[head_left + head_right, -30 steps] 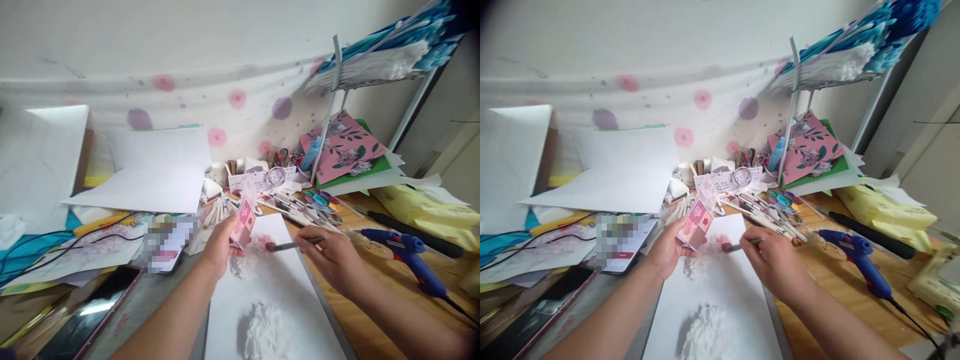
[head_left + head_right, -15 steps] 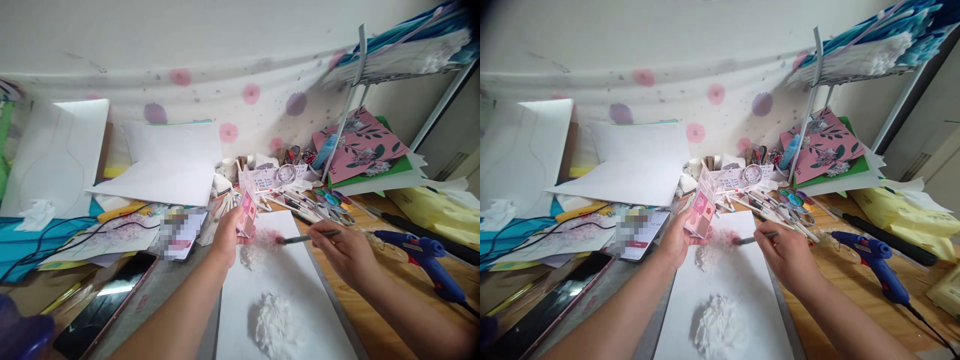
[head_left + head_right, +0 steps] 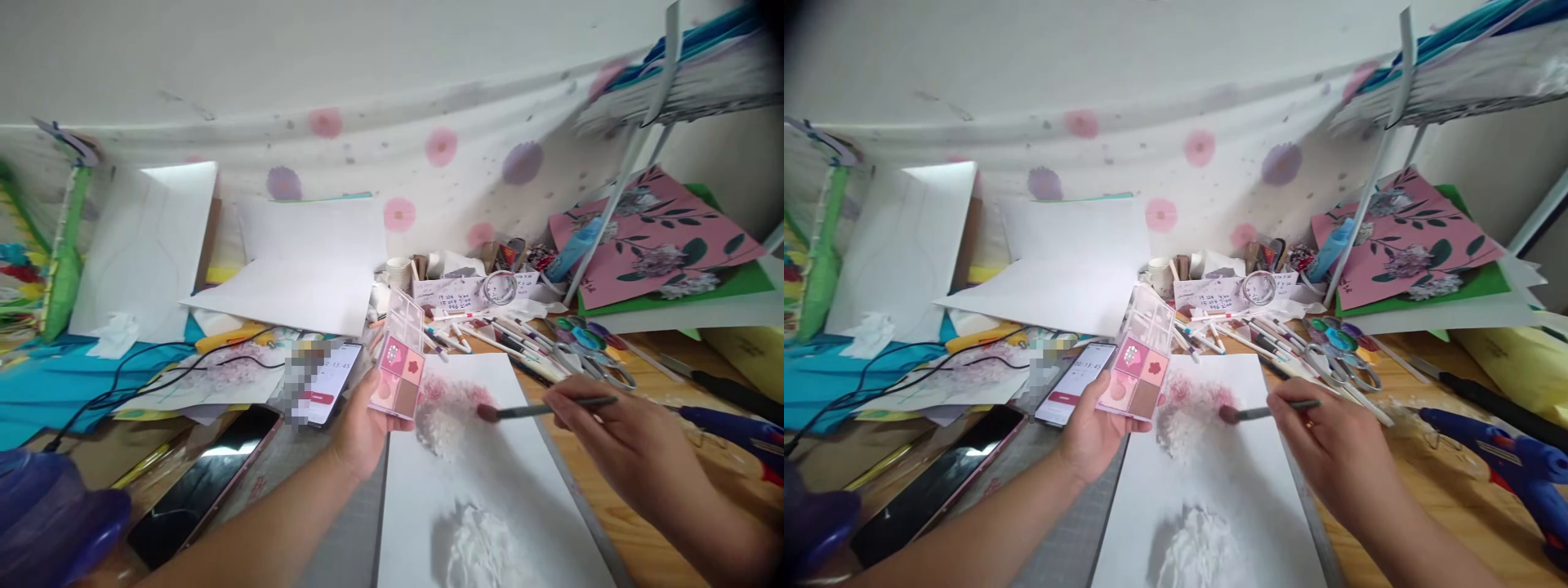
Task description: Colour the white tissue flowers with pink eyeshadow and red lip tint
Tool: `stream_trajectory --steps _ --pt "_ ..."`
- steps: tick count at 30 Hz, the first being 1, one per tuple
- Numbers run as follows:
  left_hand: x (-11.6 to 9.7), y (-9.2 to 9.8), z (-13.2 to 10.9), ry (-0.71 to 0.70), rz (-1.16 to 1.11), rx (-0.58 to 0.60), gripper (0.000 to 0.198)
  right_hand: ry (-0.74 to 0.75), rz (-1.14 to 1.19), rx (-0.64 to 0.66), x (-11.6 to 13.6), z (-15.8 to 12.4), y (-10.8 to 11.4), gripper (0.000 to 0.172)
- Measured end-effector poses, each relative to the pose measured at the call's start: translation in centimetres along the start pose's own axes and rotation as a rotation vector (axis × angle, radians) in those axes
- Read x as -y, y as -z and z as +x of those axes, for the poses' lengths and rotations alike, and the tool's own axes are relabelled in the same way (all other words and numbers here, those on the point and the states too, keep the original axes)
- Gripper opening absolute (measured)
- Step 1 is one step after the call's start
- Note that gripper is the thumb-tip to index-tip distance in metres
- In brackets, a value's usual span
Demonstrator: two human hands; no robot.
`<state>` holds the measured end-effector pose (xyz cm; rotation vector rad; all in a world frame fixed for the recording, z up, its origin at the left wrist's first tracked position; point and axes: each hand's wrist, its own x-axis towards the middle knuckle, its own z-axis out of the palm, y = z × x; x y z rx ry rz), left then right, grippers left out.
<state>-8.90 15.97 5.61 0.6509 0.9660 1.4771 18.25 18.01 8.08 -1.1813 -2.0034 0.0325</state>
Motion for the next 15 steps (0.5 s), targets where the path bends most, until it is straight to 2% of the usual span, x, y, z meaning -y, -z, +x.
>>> stream_trajectory --steps 2,6,8,10,12,15 --pt "0.1 0.0 0.1 0.017 -0.005 -0.004 0.045 0.029 0.000 0.022 -0.2 0.1 0.0 0.034" --pt "0.6 -0.1 0.0 0.049 0.001 -0.035 0.045 0.021 -0.099 -0.049 0.0 0.3 -0.1 0.034" --pt "0.8 -0.2 0.1 0.063 0.007 -0.051 0.046 0.040 -0.080 -0.009 0.3 0.4 -0.2 0.037" --pt "0.9 -0.2 0.1 0.068 0.010 -0.067 0.047 0.055 -0.034 0.039 0.6 0.5 -0.4 0.034" --pt "0.9 -0.2 0.1 0.070 0.013 -0.083 0.047 0.055 -0.042 0.007 0.8 0.5 -0.5 0.026" --pt "0.8 -0.2 0.1 0.070 0.024 -0.083 0.048 0.057 -0.049 -0.035 0.9 0.6 -0.4 0.025"
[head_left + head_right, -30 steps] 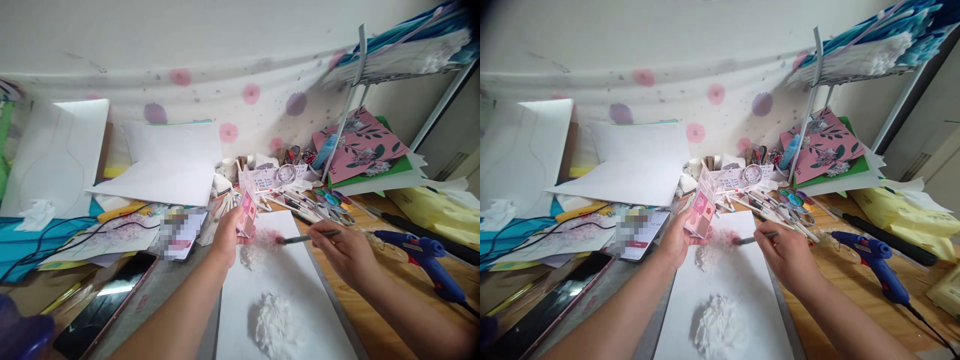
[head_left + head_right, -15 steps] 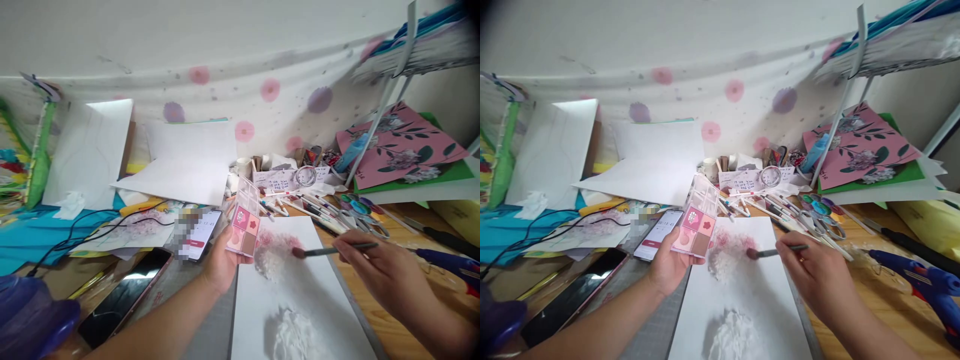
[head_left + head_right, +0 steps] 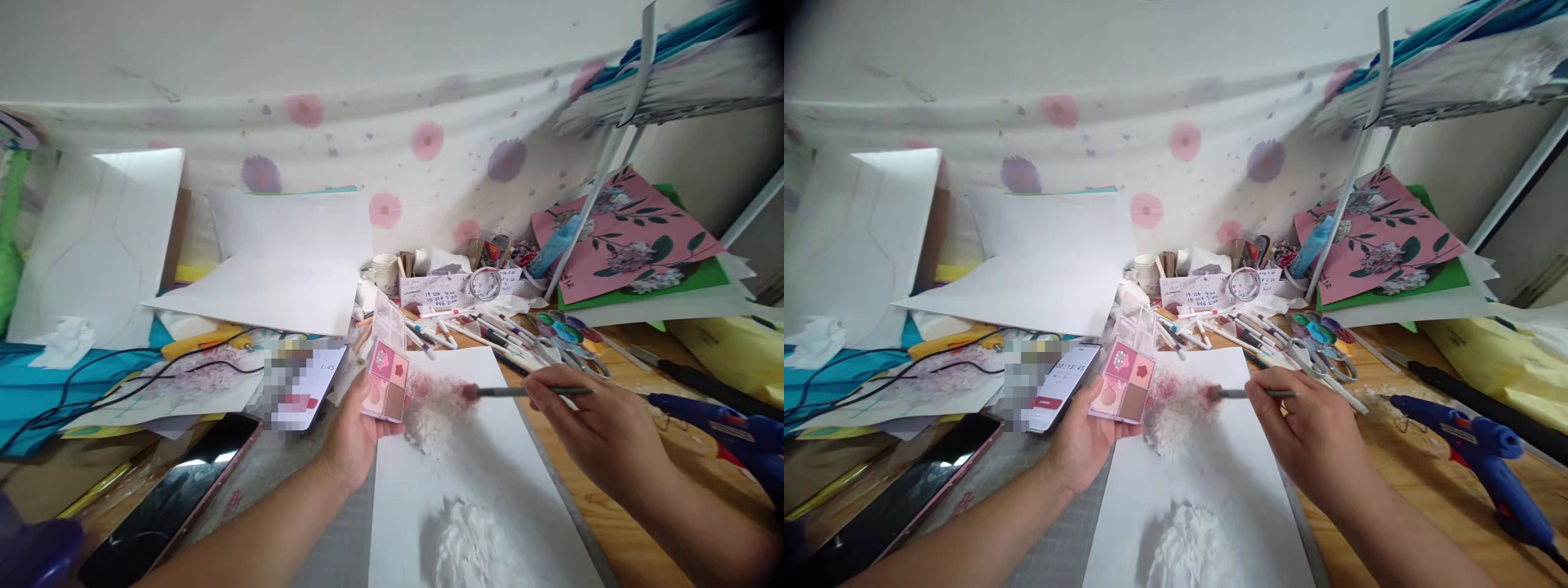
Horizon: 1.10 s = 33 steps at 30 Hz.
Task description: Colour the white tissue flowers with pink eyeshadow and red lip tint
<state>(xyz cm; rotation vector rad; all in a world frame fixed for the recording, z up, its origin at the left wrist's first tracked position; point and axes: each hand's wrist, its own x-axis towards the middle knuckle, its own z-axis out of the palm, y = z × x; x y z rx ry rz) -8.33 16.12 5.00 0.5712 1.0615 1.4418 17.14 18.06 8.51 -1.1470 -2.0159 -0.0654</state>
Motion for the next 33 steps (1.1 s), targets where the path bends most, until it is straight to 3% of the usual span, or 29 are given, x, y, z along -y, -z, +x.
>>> stream_trajectory --steps 4,7,12,17,21,26,29,33 --pt "-0.1 0.0 0.0 0.000 0.000 0.023 0.048 0.032 0.031 0.085 0.2 0.0 0.1 0.026" --pt "-0.1 0.0 0.1 0.013 -0.001 0.031 0.044 0.035 -0.011 0.020 0.2 -0.2 0.0 0.023" --pt "-0.6 0.2 0.1 0.039 0.013 0.073 0.040 0.021 0.028 0.018 -0.3 -0.5 0.2 0.021" --pt "-1.8 0.4 -0.2 0.117 0.040 0.309 0.050 -0.119 0.174 -0.125 0.0 -0.9 2.4 0.019" --pt "-2.2 0.4 -0.5 0.238 0.113 0.478 0.057 -0.020 0.313 -0.145 2.3 -1.3 3.7 0.012" --pt "-1.7 0.2 -0.8 0.274 0.160 0.449 0.054 0.221 0.425 -0.003 4.2 -1.4 2.6 0.023" --pt "-1.7 0.1 -0.9 0.250 0.165 0.422 0.053 0.218 0.408 0.137 4.0 -1.6 2.4 0.023" --pt "-1.8 0.1 -0.9 0.238 0.180 0.439 0.056 0.207 0.347 0.059 3.5 -1.6 3.1 0.023"
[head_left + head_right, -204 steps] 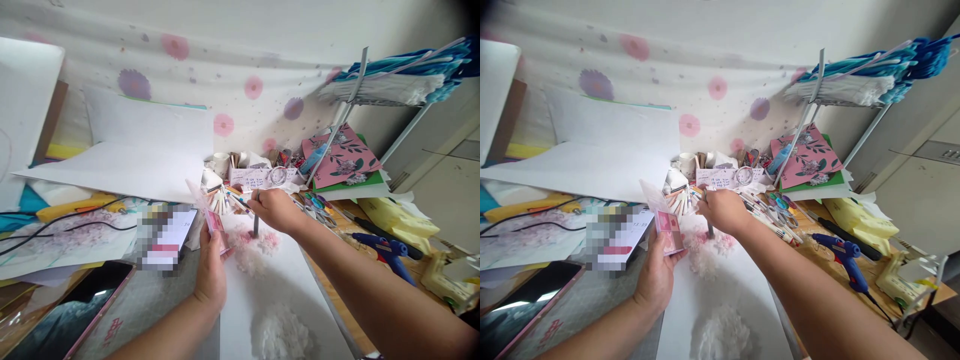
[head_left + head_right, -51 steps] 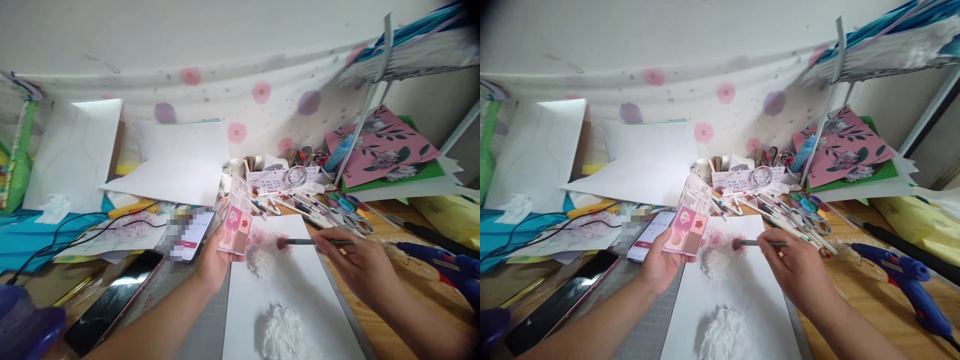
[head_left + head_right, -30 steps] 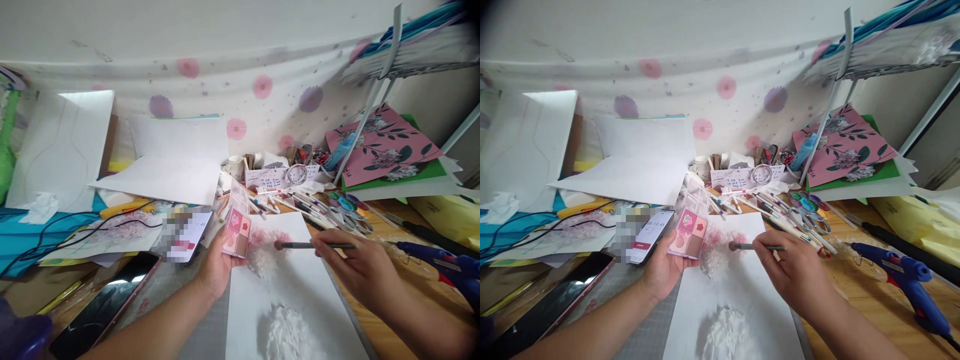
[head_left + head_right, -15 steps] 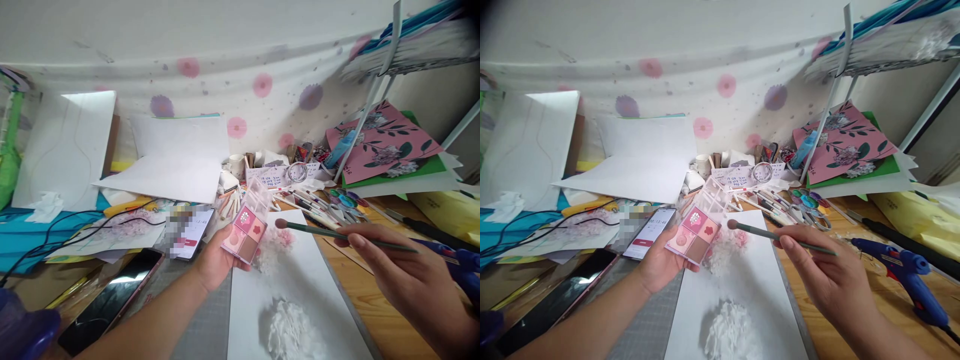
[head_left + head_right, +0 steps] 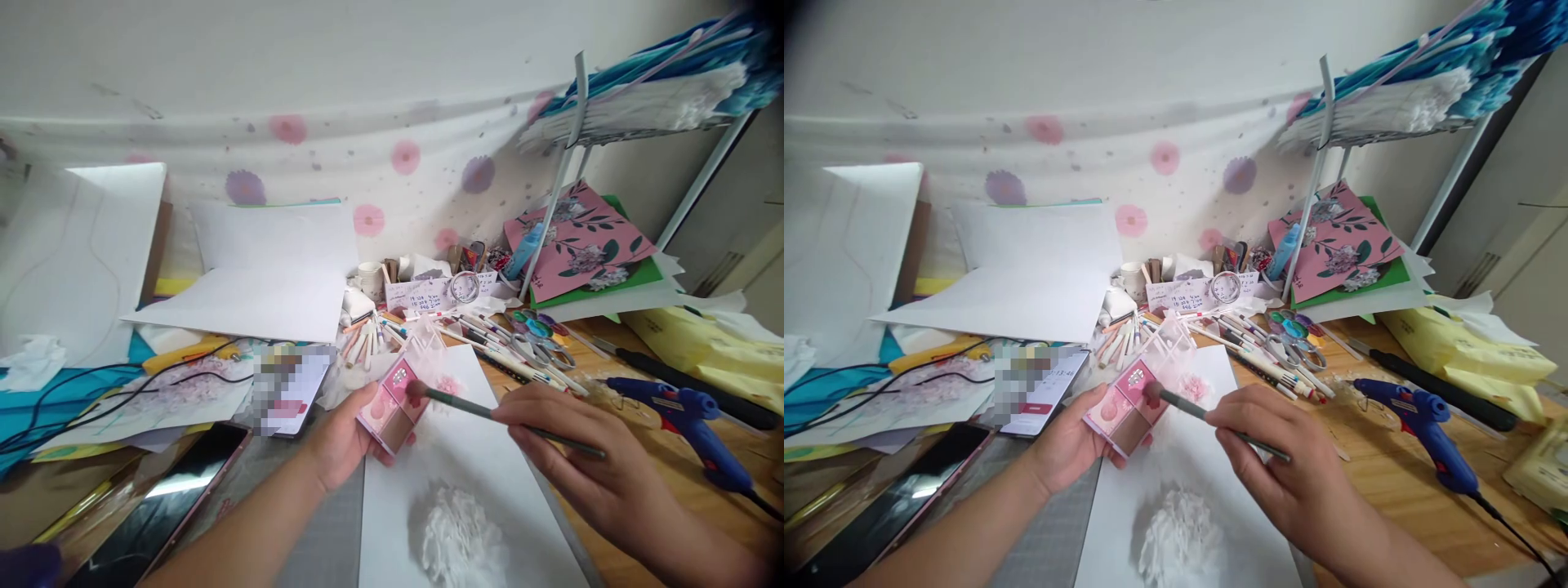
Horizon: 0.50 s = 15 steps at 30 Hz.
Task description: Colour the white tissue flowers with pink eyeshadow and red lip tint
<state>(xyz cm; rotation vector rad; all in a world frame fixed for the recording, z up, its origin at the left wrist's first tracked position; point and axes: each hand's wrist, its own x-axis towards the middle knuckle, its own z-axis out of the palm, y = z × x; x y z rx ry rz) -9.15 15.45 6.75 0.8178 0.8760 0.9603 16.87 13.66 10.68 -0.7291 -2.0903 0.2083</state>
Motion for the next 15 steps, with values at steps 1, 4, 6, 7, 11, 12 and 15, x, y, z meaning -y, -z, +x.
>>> stream_trajectory --steps 1,4,6,7,11,12,15 --pt "0.0 0.0 0.0 -0.003 0.008 -0.004 0.057 0.011 -0.003 -0.021 0.0 0.0 0.1 0.025" --pt "0.1 0.0 0.1 -0.003 0.032 -0.046 0.055 0.030 0.040 0.041 0.3 0.2 0.0 0.026" --pt "0.1 0.0 0.0 0.012 0.035 -0.044 0.053 0.029 0.049 0.085 0.6 0.3 -0.1 0.025" --pt "0.0 0.0 0.0 0.012 0.034 -0.031 0.053 0.027 0.038 0.077 0.7 0.4 -0.1 0.024" --pt "0.0 -0.1 -0.1 0.003 0.023 -0.003 0.053 0.034 0.001 -0.017 1.2 0.5 0.2 0.026" --pt "0.1 0.0 -0.1 0.000 0.028 -0.012 0.054 0.031 0.008 0.011 1.3 0.5 0.3 0.026" --pt "0.2 0.1 -0.1 -0.002 0.055 0.000 0.054 0.016 0.007 0.077 1.4 0.4 0.4 0.022"
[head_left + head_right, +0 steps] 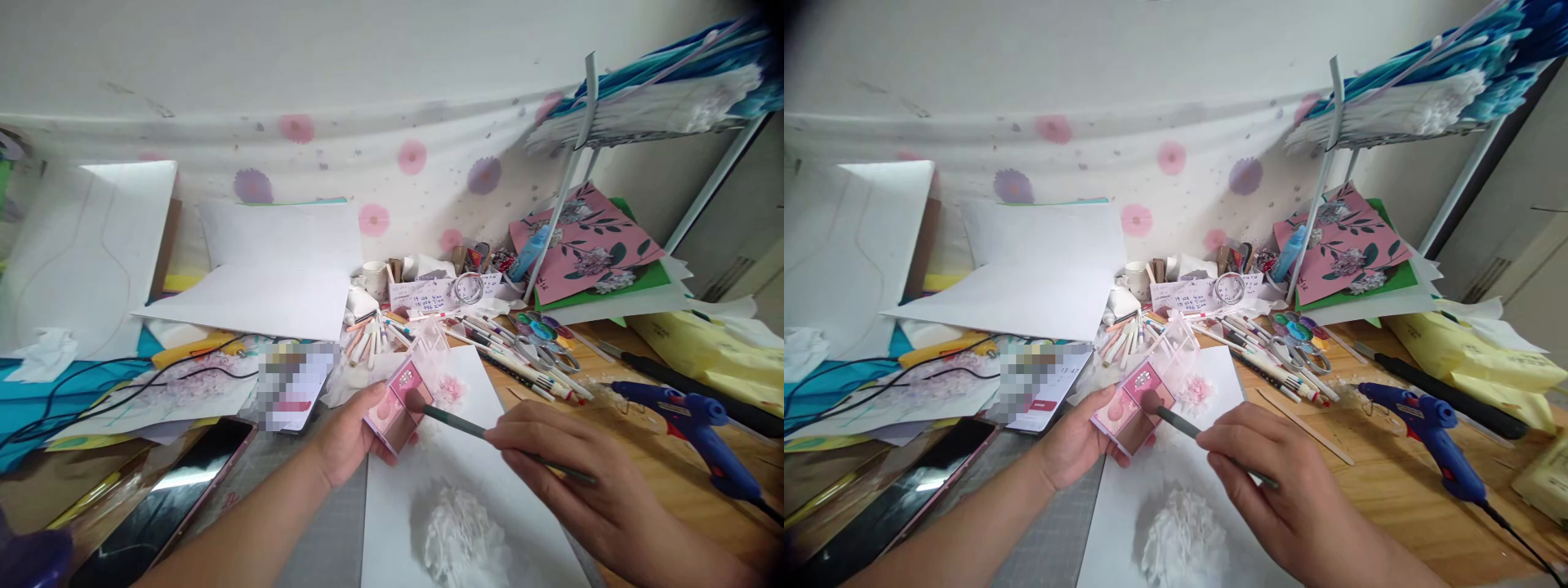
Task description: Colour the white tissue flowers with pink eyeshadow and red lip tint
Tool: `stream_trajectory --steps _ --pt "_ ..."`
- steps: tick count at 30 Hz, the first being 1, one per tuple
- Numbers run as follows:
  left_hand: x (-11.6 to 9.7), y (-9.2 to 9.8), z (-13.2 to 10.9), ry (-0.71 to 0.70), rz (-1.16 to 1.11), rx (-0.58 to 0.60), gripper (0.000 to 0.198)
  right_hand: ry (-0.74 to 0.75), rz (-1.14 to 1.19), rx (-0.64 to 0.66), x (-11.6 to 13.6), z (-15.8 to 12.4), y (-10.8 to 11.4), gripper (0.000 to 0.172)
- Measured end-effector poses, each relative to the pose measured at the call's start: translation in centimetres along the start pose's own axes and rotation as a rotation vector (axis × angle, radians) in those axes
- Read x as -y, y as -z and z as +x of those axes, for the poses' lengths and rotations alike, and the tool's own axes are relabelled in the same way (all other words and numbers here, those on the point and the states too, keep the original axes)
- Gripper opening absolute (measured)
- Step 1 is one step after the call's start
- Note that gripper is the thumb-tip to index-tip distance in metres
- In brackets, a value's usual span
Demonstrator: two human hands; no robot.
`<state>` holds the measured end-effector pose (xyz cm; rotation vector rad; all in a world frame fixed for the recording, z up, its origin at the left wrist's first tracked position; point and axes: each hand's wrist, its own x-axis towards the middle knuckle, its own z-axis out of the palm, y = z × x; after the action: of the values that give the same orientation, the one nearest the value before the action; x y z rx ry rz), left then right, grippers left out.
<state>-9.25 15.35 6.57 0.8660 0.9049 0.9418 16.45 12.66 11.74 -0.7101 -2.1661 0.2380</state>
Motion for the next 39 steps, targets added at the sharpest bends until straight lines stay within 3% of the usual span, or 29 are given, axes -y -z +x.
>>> stream_trajectory --steps 4,9,12,16,19,23,27,39 --pt "0.0 0.0 0.0 -0.030 0.006 0.020 0.054 -0.006 -0.068 -0.116 -0.3 -0.2 -0.1 0.019" --pt "-0.2 -0.1 -0.1 -0.030 0.016 0.001 0.052 -0.027 -0.037 -0.024 -0.8 -0.5 -0.5 0.017" --pt "-0.2 -0.1 -0.1 -0.051 0.021 0.007 0.051 0.001 -0.057 -0.075 -0.9 -0.6 -0.6 0.020" --pt "-0.1 0.1 0.0 -0.053 0.049 0.013 0.050 -0.021 -0.049 -0.024 -0.8 -0.5 -0.9 0.018" --pt "0.1 0.2 0.0 -0.052 0.041 -0.001 0.049 0.004 -0.060 -0.089 -0.6 -0.4 -0.9 0.019" --pt "0.1 0.4 0.1 -0.043 0.058 0.014 0.051 -0.004 -0.045 -0.042 -0.5 -0.5 -0.9 0.017" --pt "0.0 0.5 0.3 -0.032 0.058 -0.001 0.053 0.049 -0.039 -0.105 -0.6 -0.5 -1.0 0.020" --pt "0.1 0.7 0.4 -0.024 0.061 0.026 0.054 0.036 -0.037 -0.009 0.2 -0.3 -1.1 0.019"
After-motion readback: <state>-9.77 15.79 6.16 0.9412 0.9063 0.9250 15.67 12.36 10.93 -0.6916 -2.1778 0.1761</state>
